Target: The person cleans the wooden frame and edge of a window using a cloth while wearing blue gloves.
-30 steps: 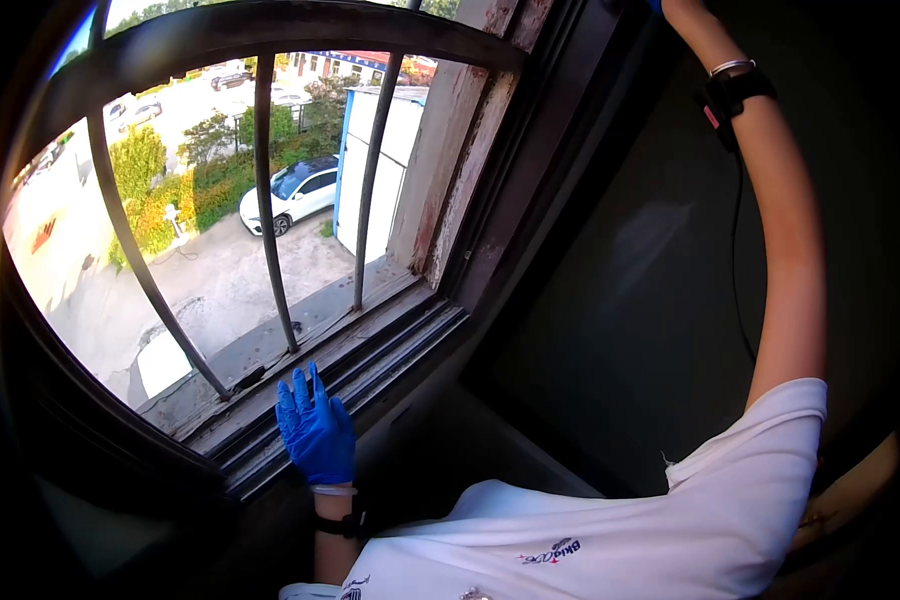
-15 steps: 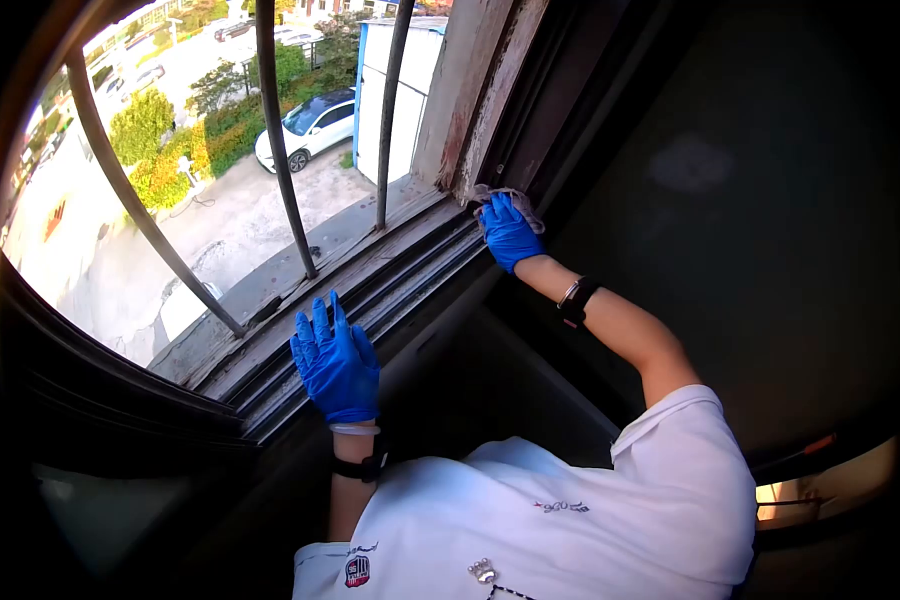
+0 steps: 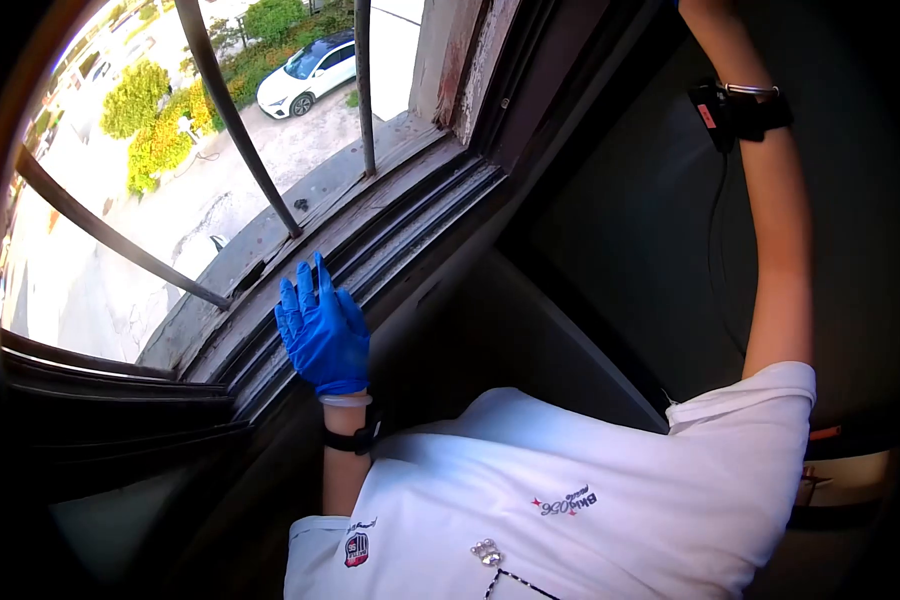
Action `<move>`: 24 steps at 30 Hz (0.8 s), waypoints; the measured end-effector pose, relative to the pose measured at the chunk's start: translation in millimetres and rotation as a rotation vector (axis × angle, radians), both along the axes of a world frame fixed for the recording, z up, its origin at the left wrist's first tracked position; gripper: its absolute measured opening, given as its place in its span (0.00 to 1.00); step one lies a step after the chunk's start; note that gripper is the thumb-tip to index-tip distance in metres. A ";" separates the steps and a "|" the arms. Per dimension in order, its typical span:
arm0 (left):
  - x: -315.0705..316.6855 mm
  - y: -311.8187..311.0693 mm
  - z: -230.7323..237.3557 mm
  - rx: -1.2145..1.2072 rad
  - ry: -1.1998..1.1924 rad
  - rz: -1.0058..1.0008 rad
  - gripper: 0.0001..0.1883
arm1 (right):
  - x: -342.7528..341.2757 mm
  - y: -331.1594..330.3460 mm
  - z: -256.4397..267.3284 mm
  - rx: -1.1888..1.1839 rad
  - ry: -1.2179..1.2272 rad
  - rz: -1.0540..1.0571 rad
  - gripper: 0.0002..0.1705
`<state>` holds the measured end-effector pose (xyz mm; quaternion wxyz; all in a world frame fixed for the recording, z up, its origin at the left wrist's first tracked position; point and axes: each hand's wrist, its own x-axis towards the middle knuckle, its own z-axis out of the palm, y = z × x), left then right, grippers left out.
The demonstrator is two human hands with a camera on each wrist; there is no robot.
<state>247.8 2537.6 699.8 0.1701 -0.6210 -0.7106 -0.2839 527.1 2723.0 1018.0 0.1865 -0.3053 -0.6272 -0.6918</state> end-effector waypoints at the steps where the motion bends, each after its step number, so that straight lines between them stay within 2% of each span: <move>1: -1.7 1.2 -5.0 -0.011 -0.008 -0.005 0.21 | 7.3 0.9 -53.0 -0.015 0.005 0.002 0.11; 3: -5.0 1.6 -8.4 -0.019 -0.014 -0.013 0.21 | 15.3 -4.2 -156.4 -0.438 -0.069 0.060 0.11; 4: -5.3 1.4 -7.9 -0.020 -0.017 -0.013 0.21 | 23.6 3.0 -218.7 -0.557 -0.074 -0.027 0.12; 5: -2.1 2.2 -6.0 -0.016 -0.021 -0.014 0.21 | 27.2 9.8 -274.7 -0.618 0.259 0.083 0.12; 6: -2.1 3.1 -6.0 -0.016 -0.025 0.006 0.21 | 16.9 17.5 -306.4 -0.673 0.583 0.210 0.12; 7: 0.2 4.1 -6.0 -0.016 -0.028 -0.023 0.20 | 5.9 14.9 -304.9 -0.679 0.572 0.224 0.12; 9: -4.2 -0.3 -5.6 -0.015 -0.005 -0.047 0.20 | -12.9 2.9 -302.2 -1.070 1.210 0.262 0.12; 10: -5.0 -0.6 -5.9 -0.020 0.009 -0.044 0.20 | -14.0 1.9 -303.3 -1.075 1.223 0.270 0.12; 12: -3.1 1.0 -6.5 -0.011 -0.035 -0.044 0.20 | -10.4 0.2 -301.4 -1.130 1.071 0.313 0.12; 13: -2.6 1.4 -7.1 -0.007 -0.031 -0.043 0.20 | -12.2 -3.4 -298.2 -1.022 0.928 0.298 0.10; 14: -5.0 -0.5 -6.6 0.000 -0.017 -0.042 0.20 | -14.8 -9.1 -298.7 -1.015 0.938 0.309 0.10; 16: -2.7 0.6 -7.7 -0.002 -0.035 -0.058 0.20 | -14.3 -17.4 -298.6 -0.938 0.627 0.180 0.11; 17: -2.2 -1.2 -2.5 0.018 -0.017 -0.062 0.19 | -15.0 -25.9 -298.6 -0.928 0.637 0.174 0.11; 19: -3.3 -4.0 -3.3 0.003 -0.001 -0.065 0.19 | -21.1 -38.0 -300.0 -1.089 0.997 0.251 0.10; 20: -2.2 -1.5 -2.8 0.000 0.012 -0.060 0.19 | -20.1 -45.4 -298.5 -1.076 0.994 0.254 0.10; 22: -2.7 -2.9 -4.4 -0.009 0.016 -0.058 0.19 | -20.4 -65.8 -303.9 -1.219 1.409 0.782 0.07; 23: -2.2 -1.5 -5.1 -0.023 0.020 -0.054 0.19 | -10.7 -65.2 -317.6 -1.335 2.142 1.330 0.07; 24: -2.5 -3.6 -5.6 -0.024 0.021 -0.054 0.19 | -0.5 -71.4 -332.7 -1.336 2.142 1.330 0.07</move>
